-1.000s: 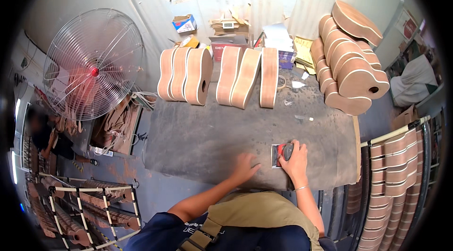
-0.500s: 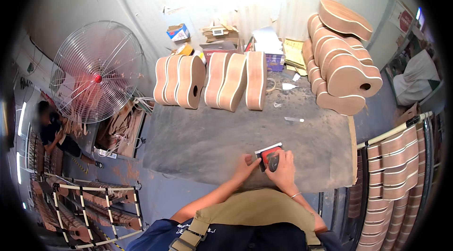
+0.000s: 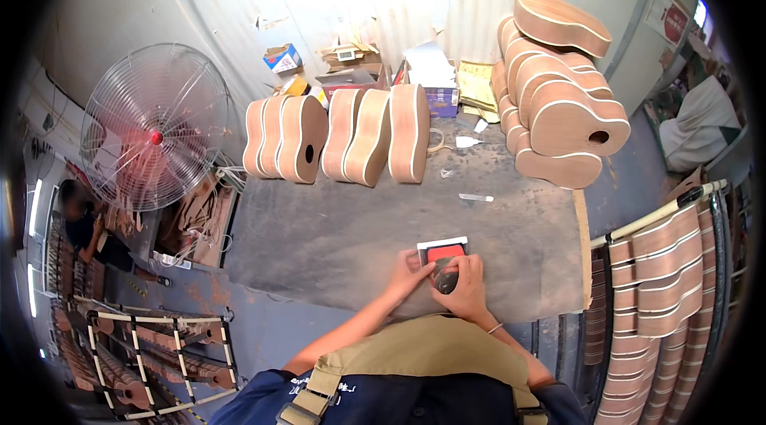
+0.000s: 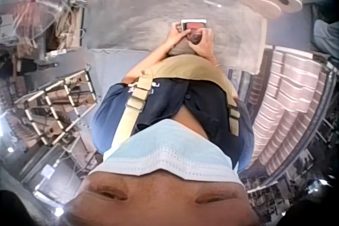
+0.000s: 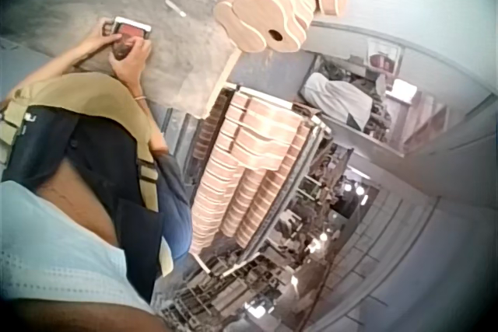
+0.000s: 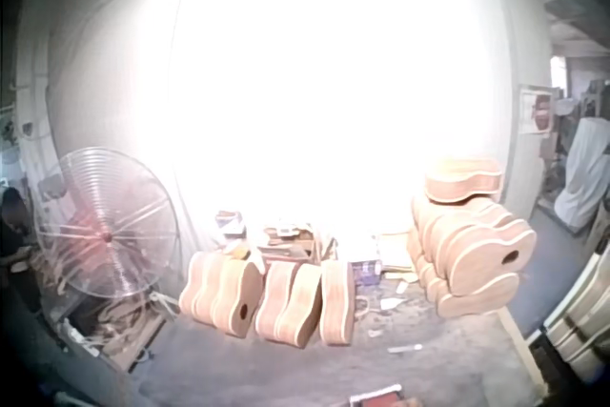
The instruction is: The person uses a handheld electric sander to smooth the edges and surfaces of a wooden guitar body. They rotate the instrument to access different sides, including the top, back, and sides, while working at a table surrounded by stacks of similar unfinished guitar bodies.
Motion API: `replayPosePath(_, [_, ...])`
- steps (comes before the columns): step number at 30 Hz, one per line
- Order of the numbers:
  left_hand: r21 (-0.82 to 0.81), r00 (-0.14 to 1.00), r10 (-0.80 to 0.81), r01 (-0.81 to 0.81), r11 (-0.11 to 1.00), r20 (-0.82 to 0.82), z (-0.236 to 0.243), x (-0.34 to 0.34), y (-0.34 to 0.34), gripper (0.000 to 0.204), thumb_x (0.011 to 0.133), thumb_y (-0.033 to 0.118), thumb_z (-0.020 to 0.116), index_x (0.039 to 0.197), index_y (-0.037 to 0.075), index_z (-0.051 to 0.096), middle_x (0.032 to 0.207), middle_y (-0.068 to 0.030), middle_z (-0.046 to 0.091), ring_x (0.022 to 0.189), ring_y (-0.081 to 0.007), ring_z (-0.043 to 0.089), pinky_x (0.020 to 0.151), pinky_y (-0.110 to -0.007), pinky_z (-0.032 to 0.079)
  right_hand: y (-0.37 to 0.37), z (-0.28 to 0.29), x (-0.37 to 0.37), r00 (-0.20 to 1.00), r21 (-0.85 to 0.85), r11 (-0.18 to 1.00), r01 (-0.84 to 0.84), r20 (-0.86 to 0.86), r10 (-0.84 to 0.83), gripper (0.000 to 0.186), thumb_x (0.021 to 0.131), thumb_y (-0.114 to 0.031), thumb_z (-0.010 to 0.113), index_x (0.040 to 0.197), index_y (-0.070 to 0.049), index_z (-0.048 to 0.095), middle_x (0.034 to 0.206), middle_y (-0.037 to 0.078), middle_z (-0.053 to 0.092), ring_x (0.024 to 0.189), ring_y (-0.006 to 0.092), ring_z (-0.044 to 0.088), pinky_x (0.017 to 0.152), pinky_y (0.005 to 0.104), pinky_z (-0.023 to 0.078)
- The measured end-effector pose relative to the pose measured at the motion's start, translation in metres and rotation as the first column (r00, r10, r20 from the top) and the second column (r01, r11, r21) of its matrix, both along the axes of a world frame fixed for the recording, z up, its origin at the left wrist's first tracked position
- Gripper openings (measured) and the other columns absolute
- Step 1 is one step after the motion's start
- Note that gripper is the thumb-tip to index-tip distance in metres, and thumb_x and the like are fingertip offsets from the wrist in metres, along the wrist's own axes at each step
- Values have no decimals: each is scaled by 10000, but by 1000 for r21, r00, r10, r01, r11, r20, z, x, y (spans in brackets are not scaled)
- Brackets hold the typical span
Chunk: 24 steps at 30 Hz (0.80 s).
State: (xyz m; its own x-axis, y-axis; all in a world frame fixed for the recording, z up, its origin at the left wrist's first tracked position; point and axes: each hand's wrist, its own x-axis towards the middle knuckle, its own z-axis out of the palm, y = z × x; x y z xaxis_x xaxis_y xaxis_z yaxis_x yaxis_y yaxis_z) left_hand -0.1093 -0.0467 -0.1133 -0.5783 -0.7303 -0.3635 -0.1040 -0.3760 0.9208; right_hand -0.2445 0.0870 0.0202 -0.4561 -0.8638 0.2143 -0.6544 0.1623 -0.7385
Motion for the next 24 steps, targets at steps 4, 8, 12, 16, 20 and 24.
replayPosePath(4, [-174, 998, 24, -12, 985, 64, -9, -4, 2, 1024, 854, 436, 1005, 1537, -76, 439, 1361, -219, 694, 1277, -272, 683, 1107, -429, 554, 8, -12, -4, 1000, -63, 998, -18, 11, 19, 607, 666, -166, 961, 1136, -95, 583, 1142, 109, 558, 1110, 346, 548, 954, 474, 483])
replayPosePath(8, [-283, 981, 15, 41, 958, 195, 16, -8, 0, 997, 852, 415, 1009, 1521, -73, 453, 1330, -212, 710, 1251, -261, 689, 1088, -428, 558, 13, -19, -12, 999, -65, 997, -41, 30, 43, 628, 646, -171, 973, 1131, -94, 580, 1143, 111, 556, 1113, 354, 545, 945, 475, 479])
replayPosePath(12, [-75, 1000, -16, 18, 997, 19, 9, -7, -1, 881, 832, 362, 1030, 1409, -43, 503, 1243, -175, 741, 1156, -206, 718, 995, -385, 597, 14, -19, -17, 996, -87, 992, -93, 10, 94, 635, 641, -170, 980, 1132, -93, 586, 1158, 115, 564, 1115, 365, 543, 944, 475, 483])
replayPosePath(16, [-136, 991, -38, 55, 989, 125, 48, -7, -2, 771, 816, 319, 1046, 1288, 10, 522, 1076, -59, 692, 953, -118, 648, 813, -295, 561, 15, -15, -27, 981, -51, 980, -193, -28, 192, 651, 647, -195, 993, 1155, -96, 598, 1194, 126, 571, 1124, 374, 535, 965, 483, 488])
replayPosePath(20, [-113, 995, -48, 58, 992, 84, 39, -4, -8, 726, 790, 316, 1062, 1236, 50, 554, 990, 27, 571, 849, -85, 500, 734, -271, 476, 16, -18, -33, 963, -28, 967, -252, 90, 254, 676, 674, -270, 1003, 1203, -113, 615, 1221, 132, 568, 1150, 382, 512, 1026, 505, 469])
replayPosePath(24, [-113, 985, -138, 150, 982, 104, 48, -7, -15, 693, 815, 286, 1042, 1268, 40, 579, 1068, -6, 637, 942, -98, 571, 815, -298, 522, 19, -24, -42, 942, -25, 950, -311, 126, 312, 663, 707, -316, 999, 1224, -120, 632, 1236, 133, 563, 1173, 397, 492, 1069, 515, 458])
